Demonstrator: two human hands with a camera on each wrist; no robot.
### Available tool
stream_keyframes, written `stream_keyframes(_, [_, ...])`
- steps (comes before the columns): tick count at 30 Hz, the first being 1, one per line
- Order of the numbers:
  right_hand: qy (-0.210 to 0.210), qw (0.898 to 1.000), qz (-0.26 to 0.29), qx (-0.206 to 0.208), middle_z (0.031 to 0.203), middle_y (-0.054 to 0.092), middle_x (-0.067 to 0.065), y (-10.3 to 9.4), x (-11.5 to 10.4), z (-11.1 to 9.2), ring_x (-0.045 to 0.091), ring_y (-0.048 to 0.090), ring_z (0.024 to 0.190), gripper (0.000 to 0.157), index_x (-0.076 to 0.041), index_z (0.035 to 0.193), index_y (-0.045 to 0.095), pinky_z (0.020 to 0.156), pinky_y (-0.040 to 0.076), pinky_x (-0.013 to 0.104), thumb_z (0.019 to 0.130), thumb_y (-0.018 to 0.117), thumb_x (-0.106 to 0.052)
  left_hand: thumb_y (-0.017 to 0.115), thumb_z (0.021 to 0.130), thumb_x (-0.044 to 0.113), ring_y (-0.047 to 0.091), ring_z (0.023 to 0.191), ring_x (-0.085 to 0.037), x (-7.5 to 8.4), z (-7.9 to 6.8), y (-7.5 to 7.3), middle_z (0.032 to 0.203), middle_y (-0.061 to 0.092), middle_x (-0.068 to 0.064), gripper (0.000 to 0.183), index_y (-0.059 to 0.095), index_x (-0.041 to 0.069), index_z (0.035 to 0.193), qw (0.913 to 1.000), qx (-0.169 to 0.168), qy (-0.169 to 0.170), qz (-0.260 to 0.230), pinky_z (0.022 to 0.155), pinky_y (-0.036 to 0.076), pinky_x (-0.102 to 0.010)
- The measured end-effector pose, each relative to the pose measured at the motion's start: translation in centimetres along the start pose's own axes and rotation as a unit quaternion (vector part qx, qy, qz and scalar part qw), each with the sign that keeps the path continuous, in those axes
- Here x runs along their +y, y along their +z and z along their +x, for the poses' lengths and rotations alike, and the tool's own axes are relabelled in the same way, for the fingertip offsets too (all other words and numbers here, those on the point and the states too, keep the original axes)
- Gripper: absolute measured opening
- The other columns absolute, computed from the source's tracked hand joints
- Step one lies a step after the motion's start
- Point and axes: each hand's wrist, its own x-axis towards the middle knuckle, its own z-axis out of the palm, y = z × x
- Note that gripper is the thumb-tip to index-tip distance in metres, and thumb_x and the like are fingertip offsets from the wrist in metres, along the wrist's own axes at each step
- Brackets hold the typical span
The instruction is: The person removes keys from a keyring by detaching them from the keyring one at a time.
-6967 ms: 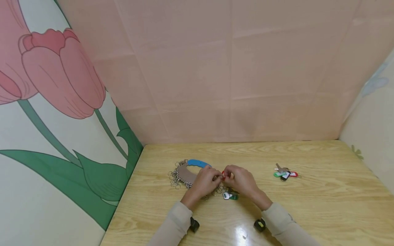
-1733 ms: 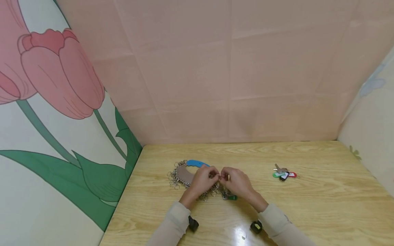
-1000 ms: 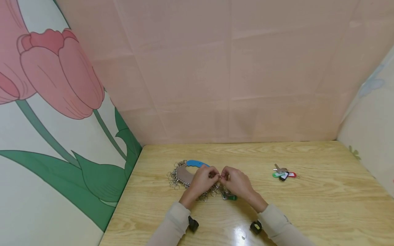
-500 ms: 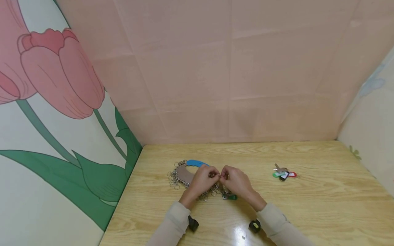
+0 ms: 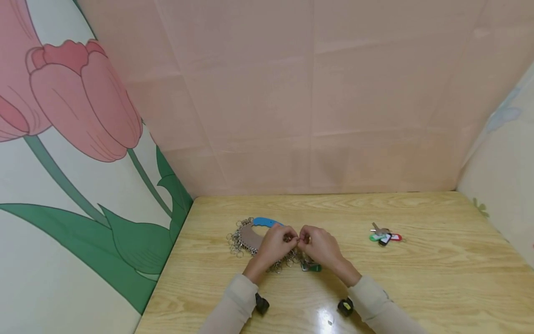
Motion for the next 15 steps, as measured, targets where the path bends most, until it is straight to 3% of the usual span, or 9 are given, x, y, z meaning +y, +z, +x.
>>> stream_keyframes(15, [-0.018,1.000,-0.002,0.008,0.076,0.063,-0.010,-0.29,-0.02,-0.16,0.006,0.050,0.056,0.015,-0.022,0.083,0.067,0.049,0.038,0.025,0.087,0.079,-0.015,0.072,0.103,0.021,0.060,0.095,-0.011,0.05,0.04,-0.08,0.095,0.079,0.007,0.009,0.080,0.019,0.102,0.9999,0.003,0.010,0.005,0.080,0.047,-0.022])
